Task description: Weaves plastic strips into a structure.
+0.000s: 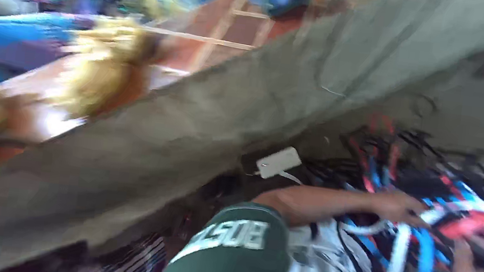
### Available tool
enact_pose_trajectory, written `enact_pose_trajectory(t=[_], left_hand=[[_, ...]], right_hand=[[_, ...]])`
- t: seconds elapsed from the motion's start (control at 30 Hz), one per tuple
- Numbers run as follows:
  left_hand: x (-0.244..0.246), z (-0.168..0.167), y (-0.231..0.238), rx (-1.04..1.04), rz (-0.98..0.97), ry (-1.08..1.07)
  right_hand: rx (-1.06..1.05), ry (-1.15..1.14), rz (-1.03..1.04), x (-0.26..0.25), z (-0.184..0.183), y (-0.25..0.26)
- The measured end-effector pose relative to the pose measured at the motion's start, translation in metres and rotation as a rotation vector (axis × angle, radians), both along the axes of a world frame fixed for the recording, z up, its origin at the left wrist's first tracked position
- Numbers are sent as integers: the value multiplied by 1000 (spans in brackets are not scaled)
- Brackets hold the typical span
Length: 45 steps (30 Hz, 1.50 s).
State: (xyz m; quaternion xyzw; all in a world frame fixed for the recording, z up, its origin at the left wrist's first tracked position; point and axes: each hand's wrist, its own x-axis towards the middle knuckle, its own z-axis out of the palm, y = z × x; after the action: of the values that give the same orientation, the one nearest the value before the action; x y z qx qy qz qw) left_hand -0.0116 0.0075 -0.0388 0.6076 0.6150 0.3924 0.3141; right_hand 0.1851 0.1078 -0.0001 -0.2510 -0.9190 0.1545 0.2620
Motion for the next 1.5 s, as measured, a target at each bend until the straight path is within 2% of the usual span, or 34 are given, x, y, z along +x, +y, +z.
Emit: enact_pose_trajectory(t=[0.1,0.27,0.37,0.47,0.53,0.6,0.7,0.77,0.87,0.97,1.03,1.1,1.17,1.2,1.3,1.4,1.47,1.5], left_hand=[[-8,6,-5,-29,50,-136],[6,-1,3,62,2,-106],[15,5,-3,35,-99,-5],[5,15,-4,-73,-217,54],[-5,15,-2,-127,-278,38],[-10,8,1,-138,-301,-6],[-5,3,1,-165,-296,-84],[-2,3,0,-154,-302,-89],[4,-5,0,-64,-271,-105],[6,-6,0,12,-166,-94],[7,-6,0,32,-120,-100],[9,-5,0,26,-118,-95],[9,-8,-1,56,-174,-80],[10,-8,-2,83,-216,-46],[21,1,-8,114,-334,171],[31,10,-6,59,-320,340],[25,3,-3,4,-240,275],[21,-1,-2,-13,-201,222]], right_hand=[[-43,215,-9,-12,25,-24],[-530,-39,-159,-36,30,-40],[-652,-88,-247,-41,26,-41],[-604,256,-257,-30,4,-62],[-523,440,-184,-21,-15,-81],[-422,447,-106,-10,-33,-95],[-252,333,-32,7,-59,-104],[-265,350,-7,12,-61,-105],[-508,441,-62,14,-23,-114],[-633,685,-90,21,11,-122],[-772,569,-254,29,10,-125],[-1101,295,-379,33,2,-118],[-1336,226,-415,27,4,-106],[-1363,246,-409,24,14,-100],[-1215,411,-281,19,58,-77],[-967,661,-67,13,108,-56],[-864,595,-98,13,115,-50],[-837,422,-206,13,107,-49]])
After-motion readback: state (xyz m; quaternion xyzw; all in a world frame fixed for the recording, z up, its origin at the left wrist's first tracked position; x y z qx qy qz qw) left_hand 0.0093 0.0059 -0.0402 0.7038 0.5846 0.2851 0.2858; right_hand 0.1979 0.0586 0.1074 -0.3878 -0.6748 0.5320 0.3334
